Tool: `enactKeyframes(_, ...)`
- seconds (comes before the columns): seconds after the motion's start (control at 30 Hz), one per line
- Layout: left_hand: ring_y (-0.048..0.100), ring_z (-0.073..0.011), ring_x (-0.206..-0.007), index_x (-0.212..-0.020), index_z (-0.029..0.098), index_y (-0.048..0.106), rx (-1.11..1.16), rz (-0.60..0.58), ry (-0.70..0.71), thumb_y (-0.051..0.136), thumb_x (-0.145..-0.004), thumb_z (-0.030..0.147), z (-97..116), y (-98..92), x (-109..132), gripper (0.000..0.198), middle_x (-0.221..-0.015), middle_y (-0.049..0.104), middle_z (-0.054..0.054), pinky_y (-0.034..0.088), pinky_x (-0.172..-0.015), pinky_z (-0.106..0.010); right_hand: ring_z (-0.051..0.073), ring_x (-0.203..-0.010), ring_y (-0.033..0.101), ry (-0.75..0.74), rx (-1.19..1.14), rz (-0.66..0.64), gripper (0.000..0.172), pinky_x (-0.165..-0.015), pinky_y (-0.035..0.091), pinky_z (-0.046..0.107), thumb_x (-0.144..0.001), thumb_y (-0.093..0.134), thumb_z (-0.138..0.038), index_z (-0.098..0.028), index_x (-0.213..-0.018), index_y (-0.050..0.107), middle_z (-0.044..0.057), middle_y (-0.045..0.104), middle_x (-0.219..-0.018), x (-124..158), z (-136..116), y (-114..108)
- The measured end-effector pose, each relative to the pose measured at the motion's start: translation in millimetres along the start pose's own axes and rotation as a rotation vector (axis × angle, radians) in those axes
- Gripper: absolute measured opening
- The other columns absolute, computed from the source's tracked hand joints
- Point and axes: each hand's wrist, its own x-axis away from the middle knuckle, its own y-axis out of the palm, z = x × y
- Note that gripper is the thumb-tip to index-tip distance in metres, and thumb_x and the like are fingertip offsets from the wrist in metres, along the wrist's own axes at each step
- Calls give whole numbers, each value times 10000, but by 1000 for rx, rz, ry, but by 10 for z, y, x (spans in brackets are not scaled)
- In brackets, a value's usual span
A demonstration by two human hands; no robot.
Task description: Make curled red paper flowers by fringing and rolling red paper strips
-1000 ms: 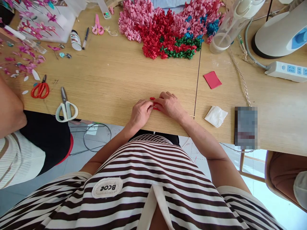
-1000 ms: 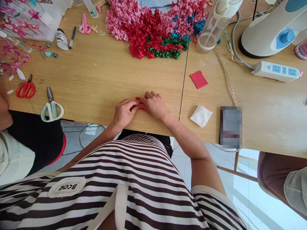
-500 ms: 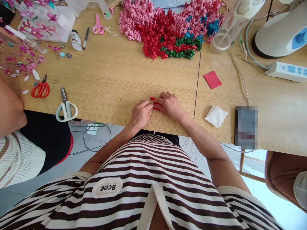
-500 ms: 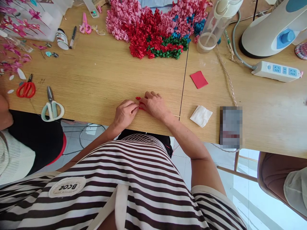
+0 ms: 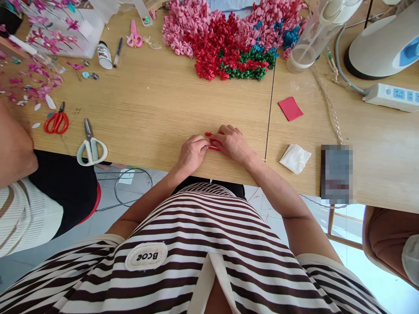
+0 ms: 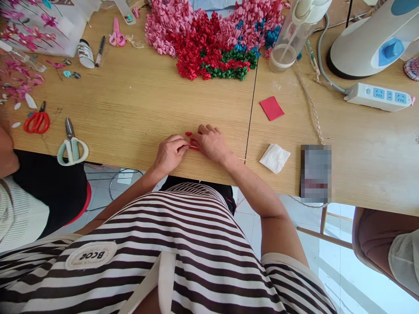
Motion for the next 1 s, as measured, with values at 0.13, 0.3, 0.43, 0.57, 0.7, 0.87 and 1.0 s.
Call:
enactKeyframes(0.13, 656, -212, -956, -885, 188, 751, -15, -2, 13, 556, -956, 151, -11, 8, 10, 210, -934, 726, -61, 538, -875, -337, 250, -1040, 545, -13, 3, 16, 353, -910, 378, 359, -1070, 460, -367, -251, -1243, 746, 123, 672, -1155, 1, 20, 26)
enactKeyframes(0.3, 638, -212, -977, -951, 197, 766, -50, -9, 39, 495, -999, 195, -29, 17, 60, 275, -974, 725, -66, 533, -876, -336, 244, -1027, 543, -10, 13, 22, 370, -898, 374, 357, -1077, 440, -381, -254, -1243, 746, 119, 669, -1146, -3, 29, 51)
enactKeyframes(0.43, 627, -205, -1000, -1047, 233, 769, -112, -37, 65, 427, -1029, 220, -47, 10, 96, 342, -1021, 726, -56, 523, -908, -335, 244, -1013, 540, -9, 10, 25, 365, -885, 378, 361, -1077, 438, -353, -239, -1230, 750, 124, 669, -1128, -11, 33, 58)
enactKeyframes(0.57, 620, -217, -992, -1127, 219, 752, -153, -79, 59, 384, -1053, 244, -49, 4, 82, 377, -1056, 724, -82, 506, -908, -348, 242, -1016, 546, -34, -14, 33, 345, -885, 393, 360, -1072, 454, -332, -231, -1216, 751, 121, 676, -1118, 10, 44, 11)
enactKeyframes(0.7, 623, -232, -995, -1179, 200, 738, -176, -111, 57, 354, -1067, 259, -58, 13, 32, 405, -1100, 723, -108, 503, -903, -363, 231, -1004, 573, -54, -34, 7, 323, -889, 416, 347, -1062, 492, -354, -199, -1157, 759, 116, 694, -1087, 41, 43, -49)
enactKeyframes(0.87, 630, -206, -1030, -1202, 202, 732, -103, -8, 50, 393, -1050, 228, -101, 40, 49, 372, -1076, 723, -85, 521, -920, -333, 218, -967, 623, -16, -24, -35, 322, -811, 436, 325, -1068, 482, -351, -187, -1121, 754, 110, 711, -1053, 48, 21, -43)
enactKeyframes(1.0, 643, -196, -1031, -1196, 187, 739, -64, 111, 31, 420, -1041, 225, -92, 51, 138, 357, -1078, 731, -92, 533, -957, -333, 223, -983, 636, -18, -7, -24, 292, -810, 445, 323, -1054, 518, -352, -182, -1102, 751, 110, 716, -1059, 43, 12, -20)
